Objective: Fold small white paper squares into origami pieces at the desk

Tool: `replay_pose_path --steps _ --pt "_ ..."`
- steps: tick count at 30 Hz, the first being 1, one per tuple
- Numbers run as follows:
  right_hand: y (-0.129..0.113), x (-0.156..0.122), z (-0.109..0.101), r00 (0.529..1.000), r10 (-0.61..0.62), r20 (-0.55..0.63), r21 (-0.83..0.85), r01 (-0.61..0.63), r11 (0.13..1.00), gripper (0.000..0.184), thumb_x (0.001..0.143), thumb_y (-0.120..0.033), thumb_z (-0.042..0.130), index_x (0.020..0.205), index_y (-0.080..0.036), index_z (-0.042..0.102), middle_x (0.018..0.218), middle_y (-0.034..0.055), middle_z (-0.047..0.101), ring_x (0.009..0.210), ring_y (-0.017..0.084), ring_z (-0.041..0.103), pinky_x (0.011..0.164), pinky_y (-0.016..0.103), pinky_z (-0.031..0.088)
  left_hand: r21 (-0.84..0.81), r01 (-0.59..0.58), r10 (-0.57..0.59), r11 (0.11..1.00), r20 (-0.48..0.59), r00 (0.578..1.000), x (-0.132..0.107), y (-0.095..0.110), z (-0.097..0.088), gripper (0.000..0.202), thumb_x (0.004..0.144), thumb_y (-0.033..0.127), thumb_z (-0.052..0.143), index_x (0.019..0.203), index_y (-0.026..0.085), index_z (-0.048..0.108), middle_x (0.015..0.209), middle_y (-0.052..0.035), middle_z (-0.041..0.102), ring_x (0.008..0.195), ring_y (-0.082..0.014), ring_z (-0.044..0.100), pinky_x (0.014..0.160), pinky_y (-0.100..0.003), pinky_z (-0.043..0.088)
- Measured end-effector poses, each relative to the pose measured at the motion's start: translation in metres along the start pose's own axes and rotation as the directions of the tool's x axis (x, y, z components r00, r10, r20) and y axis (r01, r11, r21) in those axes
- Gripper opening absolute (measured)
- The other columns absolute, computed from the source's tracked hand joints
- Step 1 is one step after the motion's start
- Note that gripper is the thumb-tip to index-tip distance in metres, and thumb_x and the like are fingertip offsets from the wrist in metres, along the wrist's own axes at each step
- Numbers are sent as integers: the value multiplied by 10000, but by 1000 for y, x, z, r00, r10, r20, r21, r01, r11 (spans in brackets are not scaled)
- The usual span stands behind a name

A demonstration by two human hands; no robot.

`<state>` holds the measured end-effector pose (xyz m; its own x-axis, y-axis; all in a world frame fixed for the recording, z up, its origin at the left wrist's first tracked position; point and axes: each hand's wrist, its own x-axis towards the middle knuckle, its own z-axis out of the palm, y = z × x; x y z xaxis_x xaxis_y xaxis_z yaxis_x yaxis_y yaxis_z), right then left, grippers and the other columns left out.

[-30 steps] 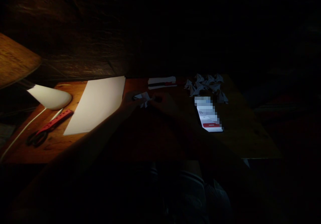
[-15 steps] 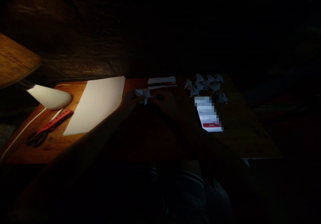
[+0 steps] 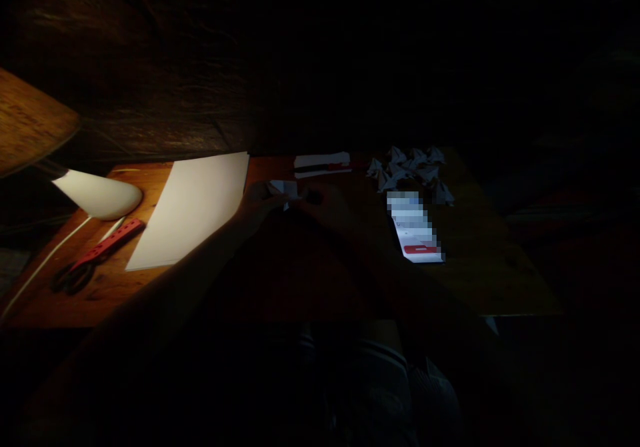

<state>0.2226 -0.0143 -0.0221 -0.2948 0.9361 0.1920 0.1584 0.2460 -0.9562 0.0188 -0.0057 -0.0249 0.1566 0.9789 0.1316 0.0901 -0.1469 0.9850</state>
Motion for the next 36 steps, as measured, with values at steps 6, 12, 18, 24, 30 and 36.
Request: replay_pose_path --steps 6,12,18,24,30,36 --pt "-2 1 1 1000 -3 -13 -10 3 1000 460 738 -634 876 736 -212 692 755 8 683 756 186 599 702 308 463 36 -7 8 999 -25 1000 0 -3 0 252 740 304 867 683 178 657 651 -5 671 669 -152 646 604 -245 512" --pt "-2 1 1 1000 -19 0 -20 19 1000 489 775 -669 833 713 -216 662 720 6 651 713 177 573 656 300 427 36 -27 26 999 31 999 1 -5 0 259 740 291 841 665 180 619 647 4 648 645 -138 631 595 -242 497" --pt "-4 2 -1 999 -48 -10 -14 48 999 417 782 -580 820 676 -225 628 720 3 647 720 178 563 681 309 436 45 -14 13 999 24 1000 2 -6 -1 298 737 331 874 676 177 627 681 1 678 659 -125 628 608 -227 509" --pt "-1 2 0 999 -49 -15 9 49 999 350 766 -508 794 673 -230 604 698 -11 592 708 169 527 656 301 404 29 -5 3 1000 50 999 2 -4 -1 336 699 373 922 683 161 662 679 -14 687 657 -128 632 623 -232 520" --pt "0 3 -3 996 -84 -35 -46 83 996 344 822 -494 773 706 -230 586 722 -6 604 716 172 532 681 307 406 -11 42 -41 999 77 996 0 -6 1 342 678 346 940 884 129 774 847 -62 795 742 -145 694 672 -230 550" --pt "1 4 -4 994 -107 -22 -39 106 994 400 825 -549 791 709 -221 593 721 -13 600 715 161 520 676 293 405 70 44 -46 997 29 999 2 -12 -2 245 734 321 890 833 125 783 797 -47 787 724 -150 695 654 -232 539"
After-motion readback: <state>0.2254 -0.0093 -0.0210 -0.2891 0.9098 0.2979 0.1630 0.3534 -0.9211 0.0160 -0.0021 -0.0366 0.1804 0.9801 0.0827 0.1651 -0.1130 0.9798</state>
